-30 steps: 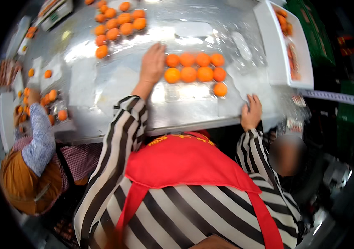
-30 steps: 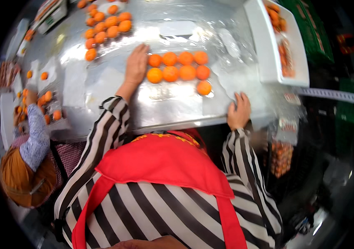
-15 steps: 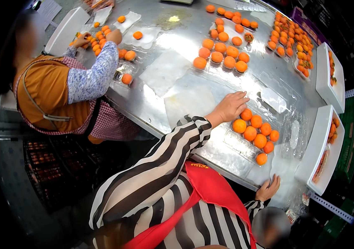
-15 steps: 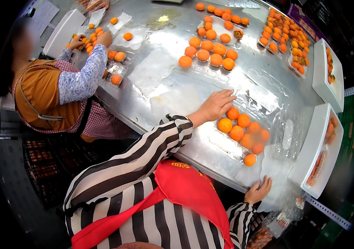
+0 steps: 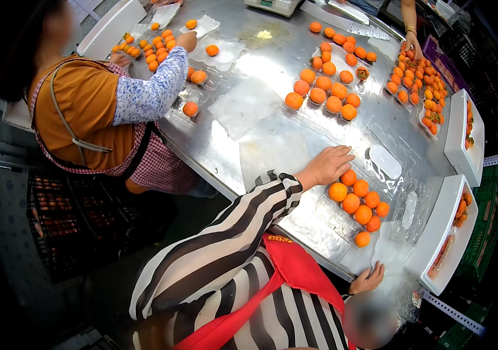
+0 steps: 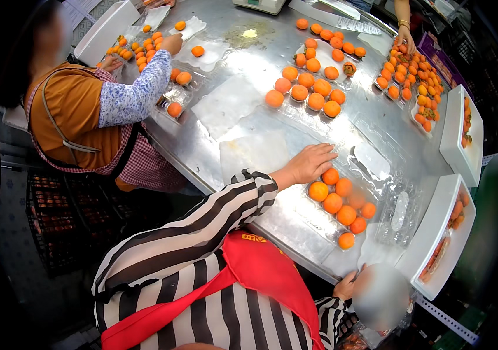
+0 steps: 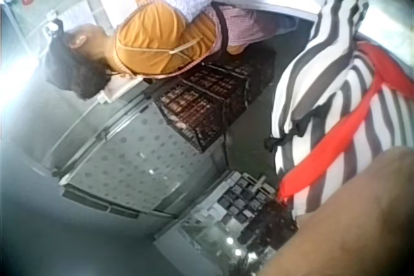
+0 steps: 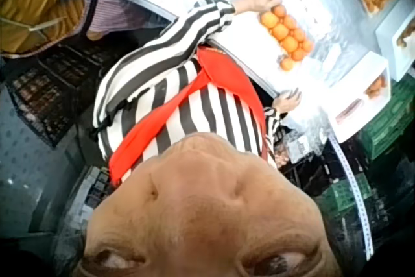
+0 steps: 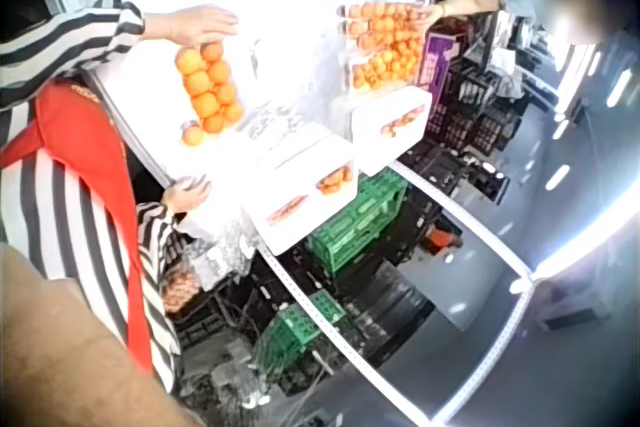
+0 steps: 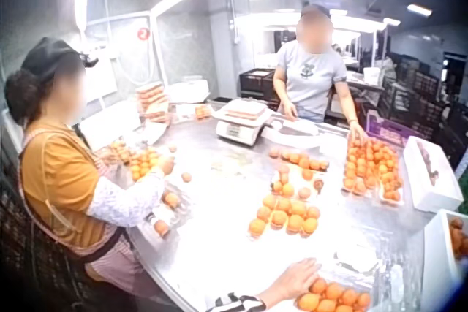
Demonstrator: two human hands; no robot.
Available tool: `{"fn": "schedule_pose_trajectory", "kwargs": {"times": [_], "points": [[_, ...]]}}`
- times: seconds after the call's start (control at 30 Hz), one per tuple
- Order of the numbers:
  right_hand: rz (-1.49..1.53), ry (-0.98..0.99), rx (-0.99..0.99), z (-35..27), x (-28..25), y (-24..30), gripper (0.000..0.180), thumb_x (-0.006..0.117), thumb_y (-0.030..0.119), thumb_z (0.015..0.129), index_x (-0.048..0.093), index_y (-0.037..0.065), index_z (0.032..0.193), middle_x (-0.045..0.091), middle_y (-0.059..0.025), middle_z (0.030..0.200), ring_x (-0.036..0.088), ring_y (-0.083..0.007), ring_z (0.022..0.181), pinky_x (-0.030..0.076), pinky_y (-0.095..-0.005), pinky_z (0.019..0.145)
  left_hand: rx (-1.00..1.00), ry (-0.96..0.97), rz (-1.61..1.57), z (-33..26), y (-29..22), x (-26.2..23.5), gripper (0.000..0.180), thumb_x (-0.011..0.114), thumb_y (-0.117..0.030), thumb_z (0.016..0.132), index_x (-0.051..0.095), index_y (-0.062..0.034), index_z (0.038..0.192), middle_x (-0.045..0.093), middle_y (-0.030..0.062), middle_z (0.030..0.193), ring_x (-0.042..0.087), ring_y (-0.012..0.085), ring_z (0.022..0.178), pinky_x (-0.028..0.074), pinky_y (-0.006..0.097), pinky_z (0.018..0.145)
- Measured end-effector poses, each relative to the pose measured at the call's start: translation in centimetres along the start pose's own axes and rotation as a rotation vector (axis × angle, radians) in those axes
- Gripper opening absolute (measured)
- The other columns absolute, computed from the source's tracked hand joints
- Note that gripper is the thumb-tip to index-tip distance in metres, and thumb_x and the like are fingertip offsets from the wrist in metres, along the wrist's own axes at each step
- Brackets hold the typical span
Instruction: The person sorts oranges on a metal workstation, picking them from a larger pile and placing them into plastic trays and a larger white bin.
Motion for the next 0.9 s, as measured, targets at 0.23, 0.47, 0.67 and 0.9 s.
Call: {"fn": "schedule_pose_trajectory", "kwargs": {"times": [0.23, 0.47, 0.67, 0.9], "points": [[0.063, 0.045, 0.012, 0.3, 0.5, -1.4, 0.046, 0.056, 0.014, 0.086, 0.058, 0.000, 0.130, 0.049, -0.0271, 0.138, 0.046, -0.0443, 0.127, 0.035, -0.0508, 0.108, 0.244, -0.092, 0.149, -0.1, 2.1, 1.1, 0.033, 0.056, -0.017, 0.088, 0.066, 0.0015, 0.114, 0.064, 0.0216, 0.119, 0.058, 0.0399, 0.116, 0.046, 0.049, 0.099], [0.054, -0.067, 0.051, 0.5, 0.3, 0.7, 0.043, 0.057, 0.011, 0.082, 0.062, 0.003, 0.124, 0.055, -0.0211, 0.132, 0.050, -0.0400, 0.124, 0.038, -0.0480, 0.105, 0.100, 0.030, 0.070, 1.1, 1.1, 0.0, 0.036, 0.049, -0.020, 0.097, 0.064, -0.0008, 0.123, 0.059, 0.0244, 0.131, 0.052, 0.0404, 0.125, 0.039, 0.047, 0.107], [0.056, -0.111, 0.132, 0.2, -0.3, 0.9, 0.040, 0.060, 0.016, 0.080, 0.066, 0.004, 0.117, 0.057, -0.0185, 0.129, 0.050, -0.0370, 0.124, 0.039, -0.0476, 0.105, 0.136, 0.120, 0.112, 1.4, 1.3, 0.8, 0.039, 0.044, -0.021, 0.100, 0.062, -0.0013, 0.127, 0.057, 0.0254, 0.133, 0.049, 0.0411, 0.128, 0.035, 0.046, 0.111], [0.148, -0.062, 0.177, 0.2, 1.8, 0.2, 0.045, 0.060, 0.021, 0.080, 0.064, 0.007, 0.122, 0.049, -0.0180, 0.139, 0.040, -0.0328, 0.135, 0.032, -0.0462, 0.111, 0.150, 0.206, -0.044, 3.1, 7.0, 5.3, 0.044, 0.038, -0.023, 0.103, 0.058, 0.0037, 0.132, 0.054, 0.0213, 0.140, 0.048, 0.0384, 0.132, 0.029, 0.043, 0.117]]}}
Point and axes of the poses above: each hand's wrist, its own z-axis towards the middle knuckle, its own x-axis out of the palm, y = z × x, the point moved 1 cm from there along z, towards the middle knuckle
